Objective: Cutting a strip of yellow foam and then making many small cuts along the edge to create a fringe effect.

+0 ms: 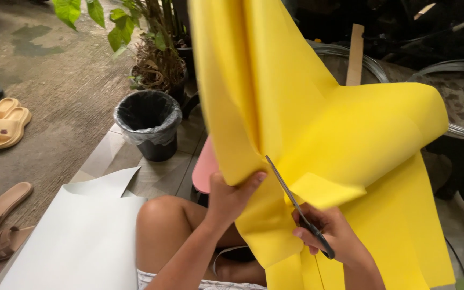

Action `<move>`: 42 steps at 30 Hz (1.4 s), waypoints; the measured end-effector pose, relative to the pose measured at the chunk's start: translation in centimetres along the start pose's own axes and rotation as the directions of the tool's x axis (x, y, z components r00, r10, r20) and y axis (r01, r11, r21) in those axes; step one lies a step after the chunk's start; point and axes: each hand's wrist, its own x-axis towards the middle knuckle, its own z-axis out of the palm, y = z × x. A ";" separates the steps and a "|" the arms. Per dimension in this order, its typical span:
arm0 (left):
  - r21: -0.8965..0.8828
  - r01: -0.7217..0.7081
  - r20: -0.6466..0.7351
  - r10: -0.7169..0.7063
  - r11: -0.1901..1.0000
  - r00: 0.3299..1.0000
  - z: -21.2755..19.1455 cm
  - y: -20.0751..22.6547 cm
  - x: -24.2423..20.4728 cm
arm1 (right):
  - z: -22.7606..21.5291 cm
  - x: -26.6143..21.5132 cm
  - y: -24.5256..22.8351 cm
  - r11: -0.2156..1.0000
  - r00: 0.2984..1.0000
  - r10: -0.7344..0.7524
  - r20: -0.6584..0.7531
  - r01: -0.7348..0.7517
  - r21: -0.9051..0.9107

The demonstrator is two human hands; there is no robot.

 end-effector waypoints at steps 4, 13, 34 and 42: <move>0.044 -0.050 -0.126 0.055 0.998 0.991 -1.6 -2.1 0.1 | -2.5 -2.5 3.1 0.939 0.965 -0.257 -0.040 0.260 0.227; -0.671 0.504 -0.133 -0.757 0.544 0.640 -3.5 -5.5 -1.5 | -9.7 -10.0 9.1 0.683 0.665 -0.608 -0.434 0.716 0.140; -0.231 0.094 0.325 -0.014 0.968 0.946 1.4 0.7 0.9 | -9.8 -15.7 17.3 0.848 0.150 0.032 -0.988 -0.528 -0.053; -0.294 -0.105 0.763 0.300 0.950 0.573 4.1 10.4 1.5 | -12.3 -15.4 22.0 0.994 0.229 0.027 -0.973 -0.114 0.001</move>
